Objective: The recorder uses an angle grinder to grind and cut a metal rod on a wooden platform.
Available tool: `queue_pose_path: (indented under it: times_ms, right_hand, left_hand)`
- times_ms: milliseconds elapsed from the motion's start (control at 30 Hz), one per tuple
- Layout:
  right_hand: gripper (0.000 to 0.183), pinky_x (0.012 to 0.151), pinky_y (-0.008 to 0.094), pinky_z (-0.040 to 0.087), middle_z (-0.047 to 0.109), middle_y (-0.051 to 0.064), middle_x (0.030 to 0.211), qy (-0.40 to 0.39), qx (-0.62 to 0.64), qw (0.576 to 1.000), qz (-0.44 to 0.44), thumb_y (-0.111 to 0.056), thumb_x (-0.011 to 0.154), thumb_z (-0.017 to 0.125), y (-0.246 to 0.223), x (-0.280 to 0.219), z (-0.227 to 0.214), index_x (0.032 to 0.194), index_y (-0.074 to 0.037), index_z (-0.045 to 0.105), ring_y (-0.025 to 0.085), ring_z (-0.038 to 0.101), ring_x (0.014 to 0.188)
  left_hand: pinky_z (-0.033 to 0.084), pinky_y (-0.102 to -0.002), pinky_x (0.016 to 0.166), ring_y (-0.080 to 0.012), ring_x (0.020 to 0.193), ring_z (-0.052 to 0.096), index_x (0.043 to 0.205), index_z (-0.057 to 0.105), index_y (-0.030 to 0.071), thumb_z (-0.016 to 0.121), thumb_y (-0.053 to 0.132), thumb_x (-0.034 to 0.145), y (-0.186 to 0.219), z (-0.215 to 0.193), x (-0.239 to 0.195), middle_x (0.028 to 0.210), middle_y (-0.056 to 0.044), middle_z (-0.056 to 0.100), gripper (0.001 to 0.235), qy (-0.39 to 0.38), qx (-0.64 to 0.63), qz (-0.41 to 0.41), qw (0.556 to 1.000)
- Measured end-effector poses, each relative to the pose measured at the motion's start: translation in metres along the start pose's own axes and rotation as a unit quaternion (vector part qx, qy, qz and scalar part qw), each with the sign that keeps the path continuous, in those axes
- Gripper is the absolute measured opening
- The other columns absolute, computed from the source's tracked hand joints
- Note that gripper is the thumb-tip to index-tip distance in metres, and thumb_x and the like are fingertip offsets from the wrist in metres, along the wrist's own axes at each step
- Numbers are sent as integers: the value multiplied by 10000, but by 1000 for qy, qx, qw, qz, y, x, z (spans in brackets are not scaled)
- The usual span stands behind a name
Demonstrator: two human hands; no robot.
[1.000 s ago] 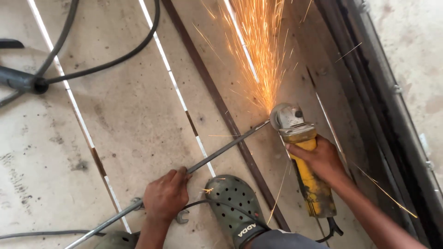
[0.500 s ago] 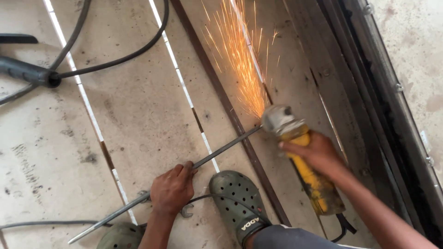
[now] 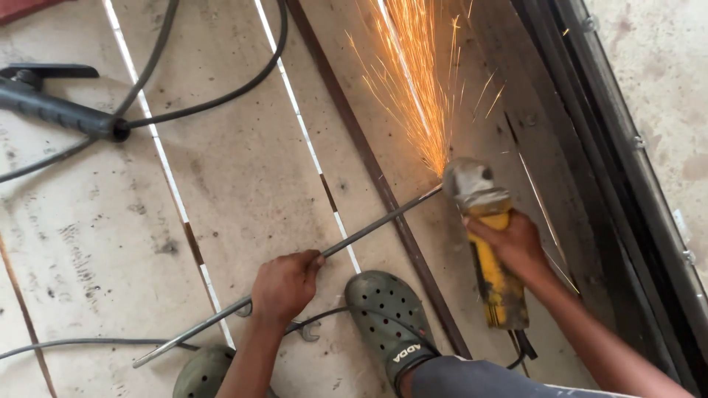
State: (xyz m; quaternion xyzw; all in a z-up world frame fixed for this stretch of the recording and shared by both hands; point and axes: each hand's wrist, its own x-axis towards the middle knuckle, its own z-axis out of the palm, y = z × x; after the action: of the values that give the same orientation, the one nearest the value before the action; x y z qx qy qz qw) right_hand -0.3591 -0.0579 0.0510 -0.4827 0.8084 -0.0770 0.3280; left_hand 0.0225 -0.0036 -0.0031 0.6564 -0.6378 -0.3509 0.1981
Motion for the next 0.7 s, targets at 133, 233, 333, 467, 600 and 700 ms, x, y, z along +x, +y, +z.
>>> queue_pose_path:
  times_ms: [133,233,333,467,600,700]
  right_hand:
    - [541,750,371,607,800,90,901,-39,-35,997,-57,-490,744,803,-10,-17,9,1092,-83,722,207,779,797]
    - [564,748,378,609,795,102,929,-22,20,999,-14,-494,742,805,0,-8,10,1088,-58,714,224,780,813]
    - [581,787,383,597,799,125,964,29,3,999,-20,-504,761,803,2,-2,4,1103,-40,734,229,780,856]
    - [578,765,366,598,813,112,932,-31,1,999,-17,-495,715,823,-23,-18,5,1087,-60,744,224,786,829]
    - [573,736,372,600,800,102,928,-30,-7,999,-15,-505,736,806,-24,-10,1,1108,-74,736,225,778,802]
    - [540,702,387,607,804,127,909,-21,25,999,5,-494,775,775,-25,-4,-4,1104,-67,746,238,773,762]
  left_hand:
    - [555,-498,693,-393,773,699,1004,804,164,635,346,922,1,-3,5,821,-167,741,261,-14,-2,-23,1000]
    - [554,-499,684,-393,762,701,984,802,161,637,340,925,3,-2,3,811,-167,738,251,-10,-5,-32,999]
    - [550,-498,652,-394,729,694,955,807,153,649,313,925,4,1,0,800,-160,740,227,25,13,7,1000]
    - [539,-472,563,-358,643,691,942,774,119,648,259,911,-7,18,-4,822,-97,756,191,88,4,69,994]
    - [522,-460,519,-340,594,677,963,766,120,665,240,910,-9,23,-11,778,-81,730,166,97,33,87,991]
    - [518,-457,512,-339,592,677,972,765,117,675,237,907,-9,23,-9,760,-83,719,163,111,39,99,988]
